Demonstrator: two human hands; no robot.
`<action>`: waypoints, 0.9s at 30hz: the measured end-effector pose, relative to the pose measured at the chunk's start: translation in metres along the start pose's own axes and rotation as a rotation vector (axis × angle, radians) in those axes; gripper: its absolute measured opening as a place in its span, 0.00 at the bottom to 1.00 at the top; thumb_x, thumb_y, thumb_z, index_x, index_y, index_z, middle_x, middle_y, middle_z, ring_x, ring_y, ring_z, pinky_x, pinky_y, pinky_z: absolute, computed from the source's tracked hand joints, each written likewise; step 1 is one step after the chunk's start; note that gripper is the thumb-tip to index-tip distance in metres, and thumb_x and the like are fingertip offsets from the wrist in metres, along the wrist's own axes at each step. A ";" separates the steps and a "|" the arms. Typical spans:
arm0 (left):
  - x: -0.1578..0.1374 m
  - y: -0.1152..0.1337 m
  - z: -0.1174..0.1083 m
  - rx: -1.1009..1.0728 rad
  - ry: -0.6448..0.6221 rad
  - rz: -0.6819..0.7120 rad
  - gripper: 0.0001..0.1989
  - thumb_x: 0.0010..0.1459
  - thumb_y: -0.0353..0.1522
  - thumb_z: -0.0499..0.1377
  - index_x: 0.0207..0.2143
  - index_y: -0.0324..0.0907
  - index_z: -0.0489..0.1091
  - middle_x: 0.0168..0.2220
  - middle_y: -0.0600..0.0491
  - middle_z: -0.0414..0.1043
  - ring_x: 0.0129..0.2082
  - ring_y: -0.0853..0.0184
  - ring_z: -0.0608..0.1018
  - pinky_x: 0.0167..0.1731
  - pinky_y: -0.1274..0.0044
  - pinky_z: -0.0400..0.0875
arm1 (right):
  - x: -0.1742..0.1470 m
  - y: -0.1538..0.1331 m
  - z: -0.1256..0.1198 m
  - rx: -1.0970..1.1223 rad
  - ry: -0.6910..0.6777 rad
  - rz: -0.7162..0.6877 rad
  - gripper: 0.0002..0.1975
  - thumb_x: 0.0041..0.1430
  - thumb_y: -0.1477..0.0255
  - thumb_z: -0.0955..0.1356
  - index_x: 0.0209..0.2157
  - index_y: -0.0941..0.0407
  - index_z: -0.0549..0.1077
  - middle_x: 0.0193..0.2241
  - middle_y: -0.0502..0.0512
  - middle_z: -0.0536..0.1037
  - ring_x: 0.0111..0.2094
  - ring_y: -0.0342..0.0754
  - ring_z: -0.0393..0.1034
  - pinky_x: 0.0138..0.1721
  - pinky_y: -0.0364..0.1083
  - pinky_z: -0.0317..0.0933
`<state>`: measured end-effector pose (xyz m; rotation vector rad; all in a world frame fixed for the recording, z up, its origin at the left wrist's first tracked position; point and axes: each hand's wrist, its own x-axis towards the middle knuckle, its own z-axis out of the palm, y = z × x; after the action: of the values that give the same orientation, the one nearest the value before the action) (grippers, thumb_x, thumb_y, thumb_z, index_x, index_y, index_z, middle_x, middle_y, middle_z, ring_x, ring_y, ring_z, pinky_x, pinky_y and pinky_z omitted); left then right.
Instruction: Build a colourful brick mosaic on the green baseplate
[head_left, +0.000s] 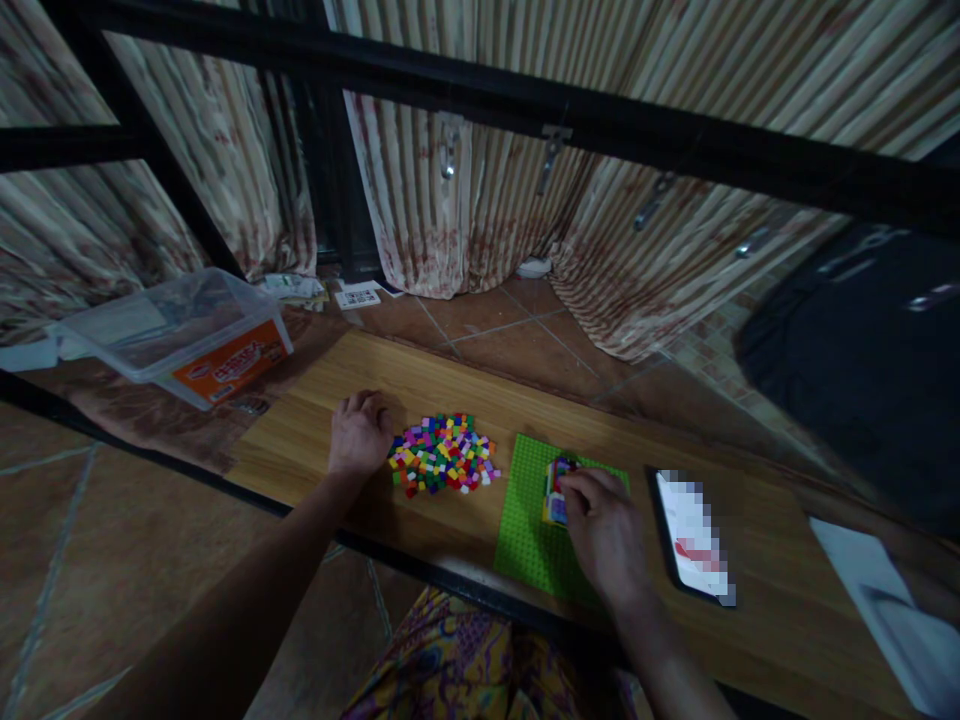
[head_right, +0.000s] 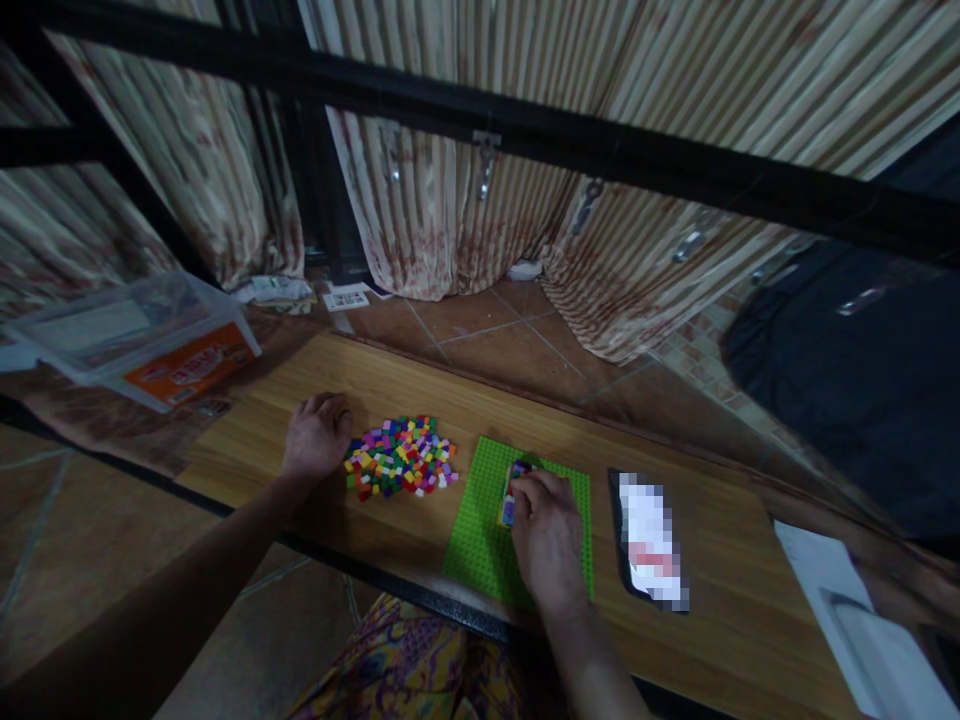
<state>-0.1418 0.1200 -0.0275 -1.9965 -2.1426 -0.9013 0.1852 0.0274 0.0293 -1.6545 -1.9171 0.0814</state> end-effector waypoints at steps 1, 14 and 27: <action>0.000 0.000 0.000 0.002 0.000 -0.001 0.17 0.58 0.32 0.49 0.44 0.36 0.72 0.47 0.41 0.71 0.47 0.53 0.71 0.50 0.62 0.65 | 0.000 -0.001 0.001 0.000 0.005 0.002 0.12 0.60 0.73 0.61 0.29 0.56 0.75 0.36 0.57 0.75 0.38 0.49 0.67 0.42 0.49 0.62; 0.000 0.001 -0.002 -0.052 0.000 0.003 0.16 0.58 0.32 0.49 0.43 0.37 0.72 0.46 0.41 0.72 0.48 0.52 0.71 0.50 0.60 0.64 | -0.001 -0.007 -0.006 0.071 0.053 0.075 0.12 0.61 0.70 0.61 0.32 0.56 0.76 0.37 0.58 0.76 0.39 0.50 0.69 0.43 0.50 0.63; 0.000 0.002 -0.002 -0.022 -0.002 -0.018 0.16 0.57 0.32 0.49 0.43 0.36 0.72 0.47 0.41 0.72 0.46 0.53 0.71 0.50 0.62 0.65 | -0.014 -0.047 0.013 0.164 0.005 0.012 0.12 0.62 0.73 0.61 0.37 0.55 0.76 0.37 0.56 0.77 0.40 0.48 0.70 0.44 0.48 0.63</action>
<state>-0.1403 0.1191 -0.0254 -1.9920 -2.1646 -0.9302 0.1382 0.0079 0.0328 -1.5554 -1.8445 0.2328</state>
